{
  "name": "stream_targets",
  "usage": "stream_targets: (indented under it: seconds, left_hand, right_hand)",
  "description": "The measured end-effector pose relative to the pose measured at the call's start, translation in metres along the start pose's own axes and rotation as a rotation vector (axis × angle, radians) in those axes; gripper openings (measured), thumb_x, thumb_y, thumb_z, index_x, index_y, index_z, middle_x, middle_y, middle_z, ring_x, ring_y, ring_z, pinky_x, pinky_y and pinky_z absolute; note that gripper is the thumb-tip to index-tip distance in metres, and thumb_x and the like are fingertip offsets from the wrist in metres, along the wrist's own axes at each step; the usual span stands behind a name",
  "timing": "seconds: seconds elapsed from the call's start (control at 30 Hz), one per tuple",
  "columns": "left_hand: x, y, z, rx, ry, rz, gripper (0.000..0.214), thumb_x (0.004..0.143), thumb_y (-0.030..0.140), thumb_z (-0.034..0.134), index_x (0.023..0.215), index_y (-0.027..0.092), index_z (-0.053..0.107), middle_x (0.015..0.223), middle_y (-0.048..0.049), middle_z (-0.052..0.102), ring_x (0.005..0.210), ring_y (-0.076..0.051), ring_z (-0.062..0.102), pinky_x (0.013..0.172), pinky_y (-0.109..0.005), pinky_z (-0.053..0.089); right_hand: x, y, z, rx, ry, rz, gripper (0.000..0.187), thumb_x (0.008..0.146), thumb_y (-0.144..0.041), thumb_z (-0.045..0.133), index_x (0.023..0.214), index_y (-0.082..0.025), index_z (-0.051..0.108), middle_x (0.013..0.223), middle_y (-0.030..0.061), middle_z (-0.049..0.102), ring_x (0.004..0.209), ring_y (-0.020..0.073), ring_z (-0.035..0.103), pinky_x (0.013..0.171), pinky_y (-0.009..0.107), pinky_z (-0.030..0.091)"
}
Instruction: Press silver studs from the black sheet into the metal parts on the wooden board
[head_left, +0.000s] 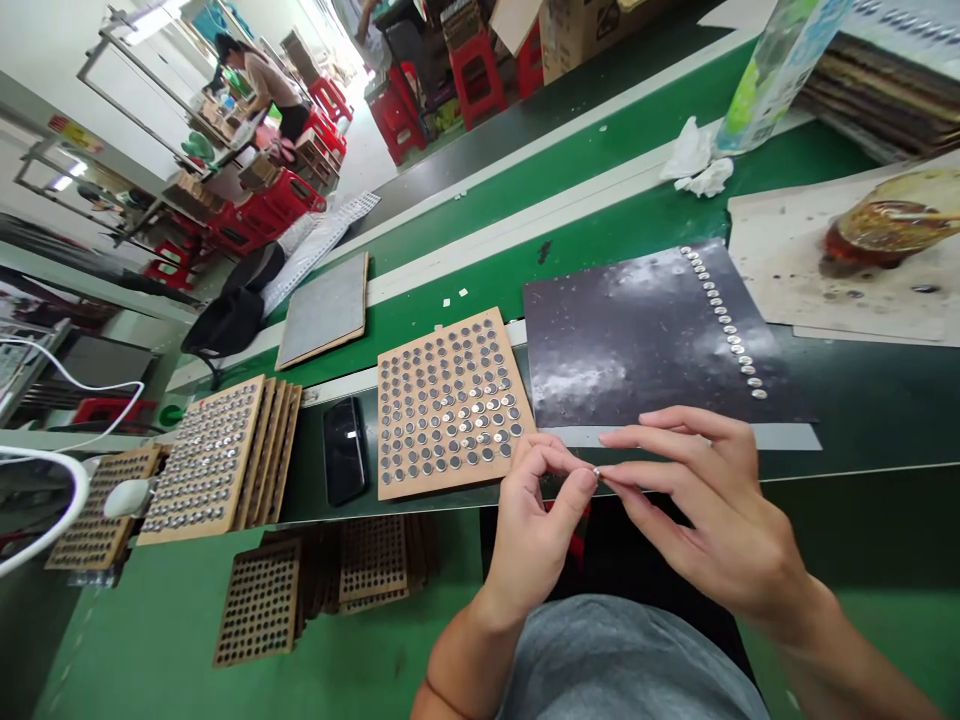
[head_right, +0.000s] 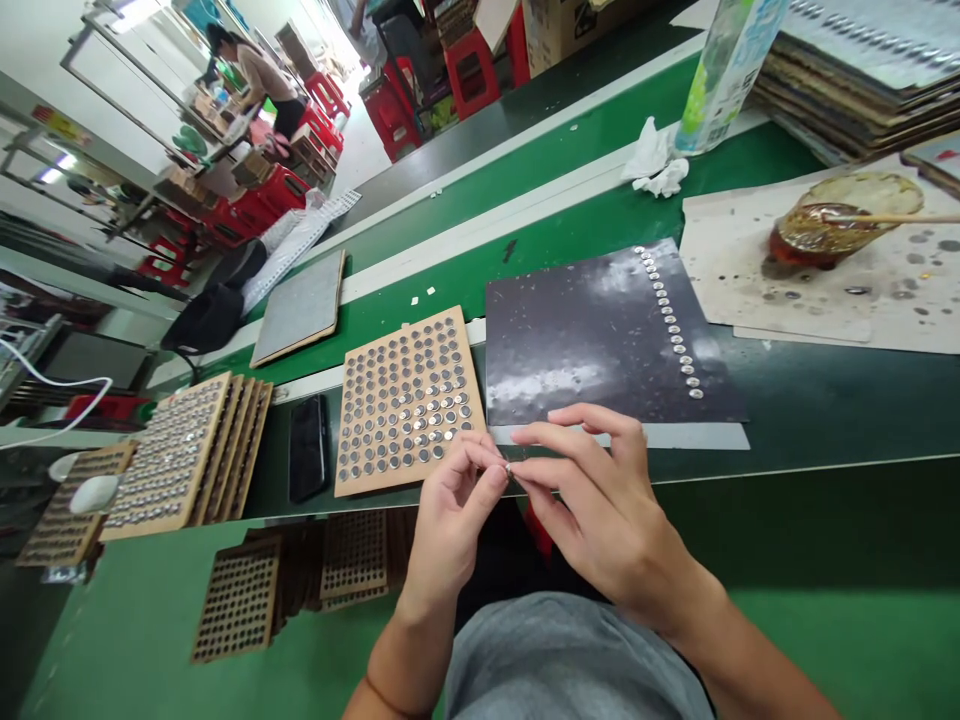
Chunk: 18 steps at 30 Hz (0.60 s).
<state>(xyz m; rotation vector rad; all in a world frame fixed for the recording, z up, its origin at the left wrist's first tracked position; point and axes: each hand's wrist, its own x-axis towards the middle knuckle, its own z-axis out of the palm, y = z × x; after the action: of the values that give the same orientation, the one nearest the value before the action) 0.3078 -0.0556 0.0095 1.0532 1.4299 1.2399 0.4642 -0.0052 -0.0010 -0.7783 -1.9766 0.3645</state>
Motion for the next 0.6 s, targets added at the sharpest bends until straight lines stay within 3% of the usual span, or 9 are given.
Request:
stream_targets:
  seconds: [0.13,0.23,0.33,0.4,0.5,0.6]
  left_hand:
    - [0.0,0.005,0.002,0.039,0.054,0.077,0.026,0.095,0.041,0.062,0.08,0.02,0.059,0.09,-0.003,0.051,0.09,-0.018,0.051,0.087,-0.031,0.041]
    - [-0.001,0.005,0.004,0.022,0.099,0.107,0.027,0.097,0.041,0.059,0.08,0.021,0.056,0.088,-0.0024,0.049,0.088,-0.017,0.05,0.084,-0.031,0.041]
    - [-0.002,0.004,0.006,0.04,0.151,0.128,0.027,0.098,0.041,0.057,0.08,0.021,0.056,0.088,-0.0024,0.049,0.087,-0.017,0.051,0.084,-0.031,0.042]
    - [-0.002,0.003,0.008,0.057,0.182,0.143,0.028,0.098,0.041,0.057,0.079,0.02,0.056,0.088,-0.0026,0.049,0.087,-0.018,0.051,0.084,-0.031,0.042]
    - [-0.004,0.002,0.013,0.071,0.222,0.162,0.029,0.097,0.042,0.059,0.078,0.021,0.056,0.087,-0.003,0.05,0.088,-0.018,0.051,0.085,-0.032,0.043]
    - [-0.006,0.001,0.016,0.089,0.257,0.16,0.029,0.096,0.043,0.06,0.078,0.021,0.057,0.088,-0.0035,0.051,0.09,-0.019,0.051,0.086,-0.033,0.043]
  right_hand:
    - [-0.003,-0.008,0.005,0.017,0.03,0.0,0.031,0.088,-0.004,0.065,0.111,-0.024,0.063,0.106,0.0059,0.071,0.106,0.0238,0.059,0.092,0.041,0.052]
    - [-0.009,-0.016,0.013,0.238,0.023,0.196,0.031,0.09,-0.007,0.059,0.116,-0.024,0.059,0.11,0.0067,0.066,0.105,0.0209,0.062,0.09,0.036,0.056]
    - [-0.013,-0.023,0.021,0.477,0.04,0.402,0.029,0.093,-0.015,0.059,0.12,-0.026,0.057,0.114,0.0063,0.061,0.091,0.0156,0.064,0.079,0.029,0.06]
    - [-0.012,-0.027,0.025,0.554,0.077,0.461,0.023,0.093,-0.018,0.063,0.114,-0.026,0.06,0.11,0.0046,0.061,0.081,0.0123,0.063,0.073,0.025,0.06]
    - [-0.009,-0.031,0.026,0.537,0.141,0.513,0.008,0.092,-0.017,0.065,0.097,-0.024,0.065,0.098,0.0029,0.065,0.083,0.0133,0.066,0.067,0.021,0.058]
    - [-0.006,-0.034,0.026,0.549,0.184,0.59,0.006,0.094,-0.02,0.064,0.089,-0.023,0.067,0.091,0.0031,0.069,0.083,0.0152,0.069,0.067,0.022,0.06]
